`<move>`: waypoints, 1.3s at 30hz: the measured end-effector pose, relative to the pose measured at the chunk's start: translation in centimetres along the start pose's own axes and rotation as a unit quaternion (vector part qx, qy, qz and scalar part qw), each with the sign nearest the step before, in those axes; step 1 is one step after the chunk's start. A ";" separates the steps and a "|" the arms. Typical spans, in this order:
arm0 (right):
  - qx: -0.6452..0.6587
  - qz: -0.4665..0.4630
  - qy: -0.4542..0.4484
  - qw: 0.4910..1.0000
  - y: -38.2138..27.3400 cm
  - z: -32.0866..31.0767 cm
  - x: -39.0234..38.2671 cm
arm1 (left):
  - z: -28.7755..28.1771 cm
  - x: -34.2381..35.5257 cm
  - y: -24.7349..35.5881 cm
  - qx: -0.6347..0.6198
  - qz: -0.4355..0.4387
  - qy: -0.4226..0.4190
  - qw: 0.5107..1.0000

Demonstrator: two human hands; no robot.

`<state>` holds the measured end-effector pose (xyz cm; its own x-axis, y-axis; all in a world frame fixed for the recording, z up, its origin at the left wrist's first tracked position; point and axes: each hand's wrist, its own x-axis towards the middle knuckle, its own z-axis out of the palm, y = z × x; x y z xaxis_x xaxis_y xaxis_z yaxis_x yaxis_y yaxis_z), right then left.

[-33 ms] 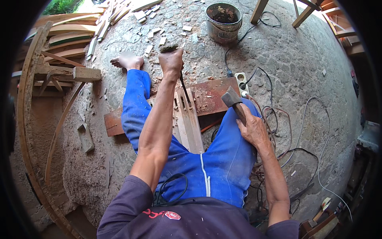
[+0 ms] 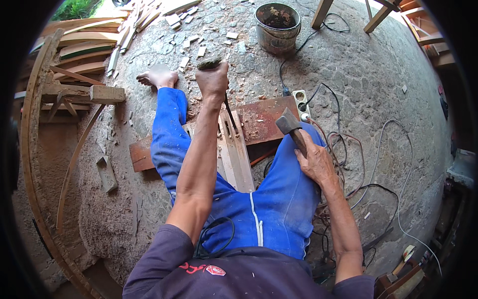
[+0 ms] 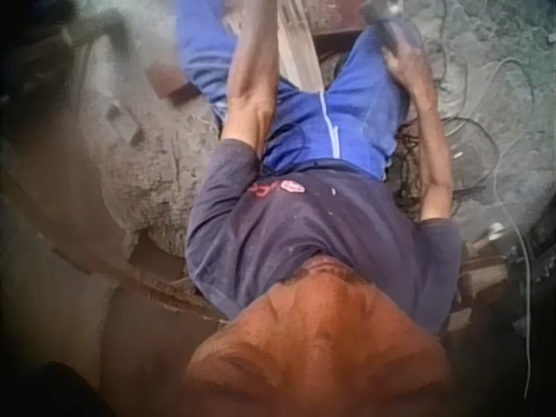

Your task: The person sits on the floor and uses a chisel and hammer to carve a piece of wood. They repeatedly strike the chisel to remove wood shavings, shaping the wood piece.

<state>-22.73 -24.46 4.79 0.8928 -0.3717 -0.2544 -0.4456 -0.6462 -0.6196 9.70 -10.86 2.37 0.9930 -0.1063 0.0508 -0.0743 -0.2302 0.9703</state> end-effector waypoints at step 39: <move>-0.016 0.030 -0.025 0.999 -1.5 -0.2 2.2 | -5.5 -5.2 5.3 0.081 0.268 -0.074 0.957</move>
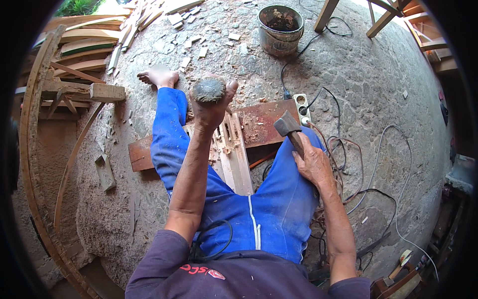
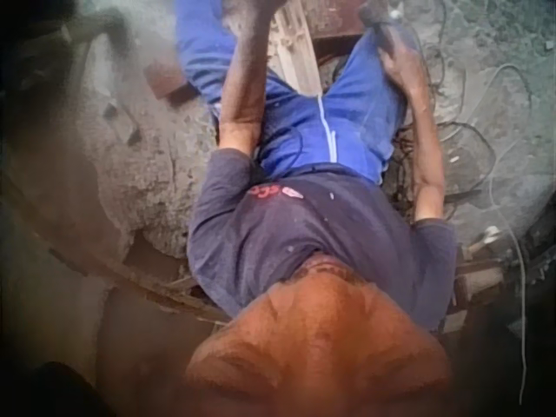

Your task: The person sits on the floor and uses a chisel and hammer to carve a piece of wood. They repeatedly strike the chisel to remove wood shavings, shaping the wood piece.

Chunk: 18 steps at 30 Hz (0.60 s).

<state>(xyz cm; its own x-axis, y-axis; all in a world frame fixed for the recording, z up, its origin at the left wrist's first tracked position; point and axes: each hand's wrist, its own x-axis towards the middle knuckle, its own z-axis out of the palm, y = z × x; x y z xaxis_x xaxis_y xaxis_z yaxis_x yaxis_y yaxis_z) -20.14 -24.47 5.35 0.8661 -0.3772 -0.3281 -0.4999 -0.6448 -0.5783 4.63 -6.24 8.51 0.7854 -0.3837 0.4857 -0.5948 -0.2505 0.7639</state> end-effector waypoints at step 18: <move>-0.035 0.022 -0.008 0.999 -0.3 0.1 -0.4 | -0.3 -3.1 1.5 -0.172 -0.121 0.046 0.976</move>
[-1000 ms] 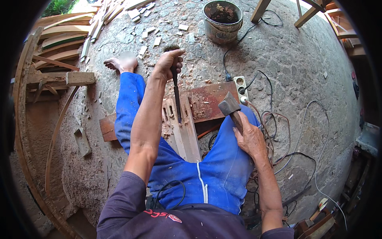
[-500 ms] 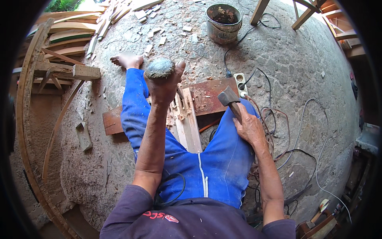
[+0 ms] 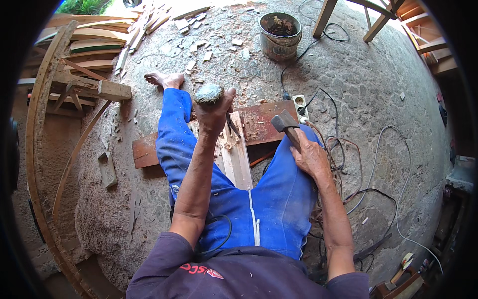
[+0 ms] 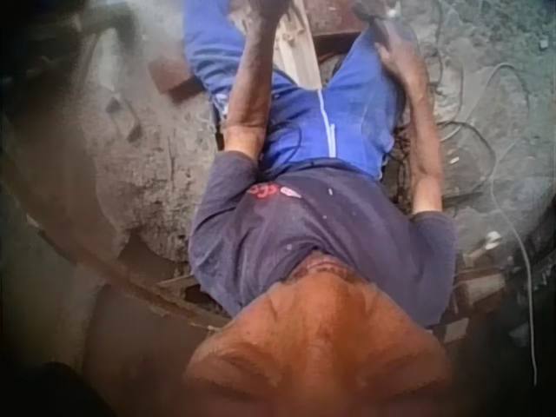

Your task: The person sits on the floor and uses a chisel and hammer to carve a piece of wood. They repeatedly strike the chisel to remove wood shavings, shaping the wood piece.

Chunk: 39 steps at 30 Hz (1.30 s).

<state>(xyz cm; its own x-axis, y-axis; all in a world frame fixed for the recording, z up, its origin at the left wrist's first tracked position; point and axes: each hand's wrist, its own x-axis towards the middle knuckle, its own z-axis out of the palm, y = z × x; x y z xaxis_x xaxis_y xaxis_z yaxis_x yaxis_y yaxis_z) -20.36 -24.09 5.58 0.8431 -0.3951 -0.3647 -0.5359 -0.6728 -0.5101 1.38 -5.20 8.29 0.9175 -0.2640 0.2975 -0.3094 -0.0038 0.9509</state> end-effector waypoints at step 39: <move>-0.074 -0.309 0.050 0.947 -13.3 -5.5 -4.0 | 0.0 -5.0 -2.3 0.083 0.112 -0.047 0.989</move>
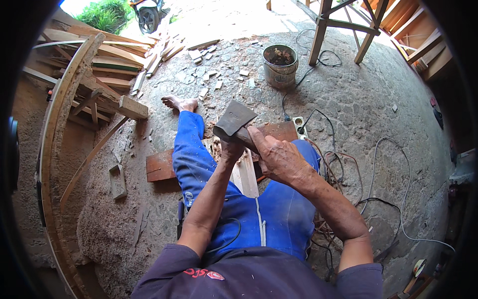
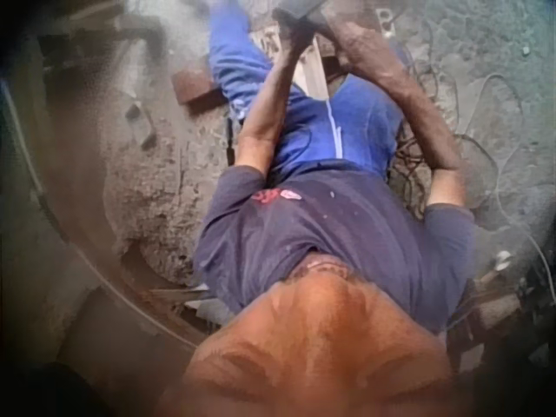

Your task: The person sits on the floor and uses a chisel and hammer to carve a piece of wood. They repeatedly strike the chisel to remove wood shavings, shaping the wood piece.

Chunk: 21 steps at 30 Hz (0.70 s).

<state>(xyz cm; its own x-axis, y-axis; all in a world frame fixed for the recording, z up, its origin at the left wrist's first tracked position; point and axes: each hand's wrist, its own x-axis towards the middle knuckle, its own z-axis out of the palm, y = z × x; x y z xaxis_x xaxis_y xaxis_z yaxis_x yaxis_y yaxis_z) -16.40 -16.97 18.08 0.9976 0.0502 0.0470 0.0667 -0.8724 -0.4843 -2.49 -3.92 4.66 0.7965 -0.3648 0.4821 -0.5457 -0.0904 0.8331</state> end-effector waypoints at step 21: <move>0.070 0.060 0.042 0.995 0.8 -0.6 -2.0 | -0.9 0.0 0.8 -0.023 -0.140 -0.087 0.986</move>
<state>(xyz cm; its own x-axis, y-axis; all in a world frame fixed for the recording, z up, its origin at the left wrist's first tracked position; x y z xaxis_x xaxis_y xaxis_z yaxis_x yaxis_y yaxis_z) -18.33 -18.02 18.09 0.9940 -0.0969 0.0516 -0.0459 -0.7933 -0.6072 -2.67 -3.13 5.64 0.8557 -0.4849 0.1807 -0.2947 -0.1698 0.9404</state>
